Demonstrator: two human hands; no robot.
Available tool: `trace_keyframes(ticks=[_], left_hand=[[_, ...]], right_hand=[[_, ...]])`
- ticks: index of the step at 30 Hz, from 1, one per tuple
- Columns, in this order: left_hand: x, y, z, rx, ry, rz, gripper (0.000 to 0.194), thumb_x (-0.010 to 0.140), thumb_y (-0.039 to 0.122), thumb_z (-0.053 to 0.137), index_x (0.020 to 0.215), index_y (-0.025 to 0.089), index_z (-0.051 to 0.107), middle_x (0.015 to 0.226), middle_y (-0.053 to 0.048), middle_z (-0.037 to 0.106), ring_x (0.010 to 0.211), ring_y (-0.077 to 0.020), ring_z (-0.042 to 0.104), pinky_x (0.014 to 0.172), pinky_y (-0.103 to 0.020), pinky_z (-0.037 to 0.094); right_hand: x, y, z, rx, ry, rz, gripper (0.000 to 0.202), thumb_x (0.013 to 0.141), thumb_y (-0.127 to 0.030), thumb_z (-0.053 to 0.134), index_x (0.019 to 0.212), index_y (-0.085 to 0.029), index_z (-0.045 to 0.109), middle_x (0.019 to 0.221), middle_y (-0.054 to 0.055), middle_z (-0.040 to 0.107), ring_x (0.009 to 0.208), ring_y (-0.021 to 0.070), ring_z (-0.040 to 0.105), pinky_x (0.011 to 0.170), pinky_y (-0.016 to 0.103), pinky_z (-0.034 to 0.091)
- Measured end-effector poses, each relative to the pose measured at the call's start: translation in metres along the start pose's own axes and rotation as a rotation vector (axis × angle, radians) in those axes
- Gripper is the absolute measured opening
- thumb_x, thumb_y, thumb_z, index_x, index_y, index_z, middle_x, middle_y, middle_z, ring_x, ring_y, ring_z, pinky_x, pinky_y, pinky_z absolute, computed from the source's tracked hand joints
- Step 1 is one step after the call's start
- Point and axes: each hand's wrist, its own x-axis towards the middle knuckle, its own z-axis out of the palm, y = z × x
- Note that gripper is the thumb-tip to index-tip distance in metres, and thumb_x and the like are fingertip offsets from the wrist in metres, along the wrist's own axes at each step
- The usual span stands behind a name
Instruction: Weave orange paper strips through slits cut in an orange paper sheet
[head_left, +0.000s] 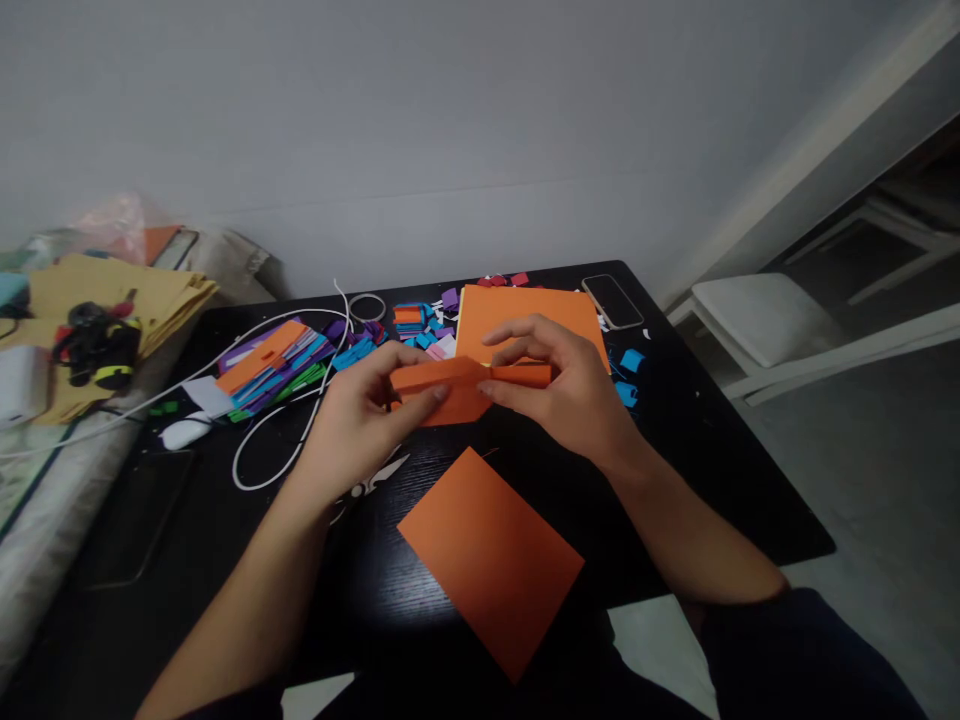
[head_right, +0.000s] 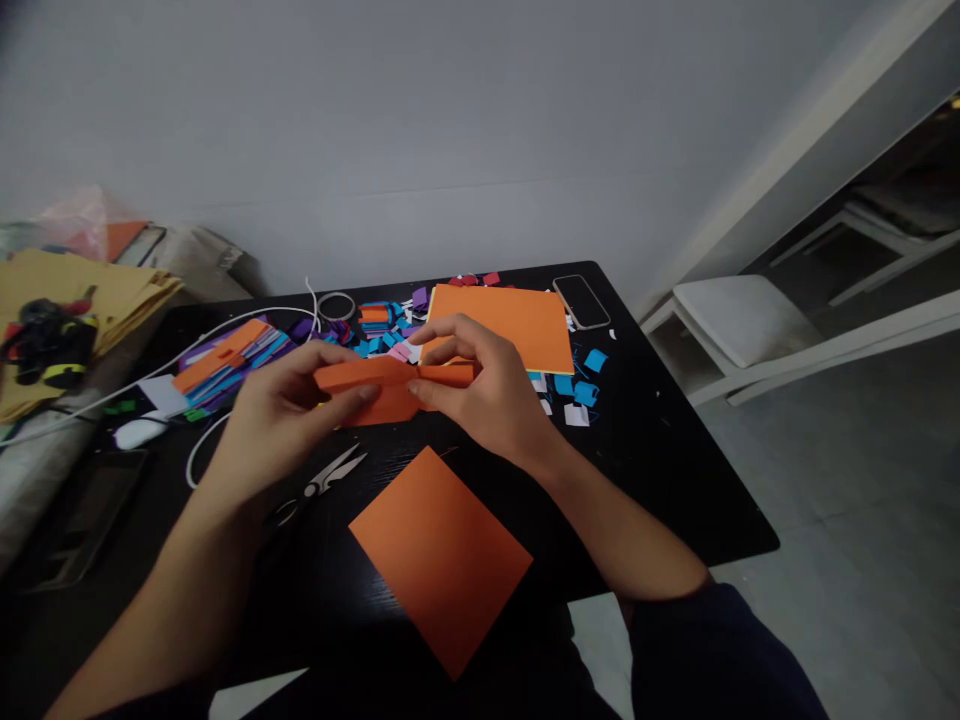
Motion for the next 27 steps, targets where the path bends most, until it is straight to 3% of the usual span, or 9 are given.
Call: trace_keyframes(ticks=[3,9,17,22,27], left_hand=[[0.0,0.001,-0.003,-0.144,0.04,-0.042,0.019,0.083,0.031,0.084,0.09,0.018,0.071,0.075,0.0,0.071,0.066,-0.0136,0.067,0.061,-0.023,0.054],[-0.002,0.005,-0.001,-0.162,0.057,-0.06,0.018,0.086,0.035,0.081,0.091,0.018,0.075,0.074,-0.001,0.072,0.063,-0.0134,0.066,0.057,-0.022,0.053],[0.001,0.004,-0.003,-0.02,0.107,0.057,0.01,0.083,0.025,0.082,0.092,0.021,0.078,0.062,0.004,0.062,0.049,-0.0076,0.048,0.044,-0.02,0.035],[0.001,0.001,-0.01,0.015,0.076,0.091,0.006,0.086,0.026,0.079,0.092,0.024,0.081,0.073,0.0,0.07,0.056,-0.0102,0.054,0.049,-0.024,0.038],[0.001,-0.002,-0.014,0.019,0.023,0.04,0.01,0.09,0.027,0.073,0.092,0.026,0.082,0.086,-0.003,0.077,0.07,-0.0162,0.065,0.055,-0.027,0.044]], right_hand=[[0.001,0.0,0.0,0.063,-0.054,0.078,0.021,0.076,-0.016,0.084,0.094,-0.024,0.076,0.094,0.0,0.077,0.095,0.0198,0.074,0.091,0.036,0.06],[-0.001,-0.004,0.003,0.126,-0.064,0.136,0.012,0.08,-0.024,0.083,0.091,-0.021,0.079,0.094,0.003,0.08,0.091,0.0205,0.076,0.086,0.035,0.062],[-0.003,-0.007,0.002,0.082,-0.016,0.087,0.009,0.082,-0.022,0.083,0.09,-0.022,0.079,0.091,0.001,0.08,0.087,0.0192,0.076,0.083,0.033,0.062],[-0.004,-0.009,0.002,0.098,-0.004,0.076,0.003,0.084,-0.02,0.079,0.086,-0.022,0.08,0.085,0.0,0.078,0.082,0.0165,0.075,0.077,0.029,0.062],[-0.003,-0.012,-0.001,0.14,-0.035,0.093,0.01,0.086,-0.017,0.074,0.087,-0.023,0.081,0.088,0.001,0.08,0.086,0.0178,0.075,0.079,0.03,0.062]])
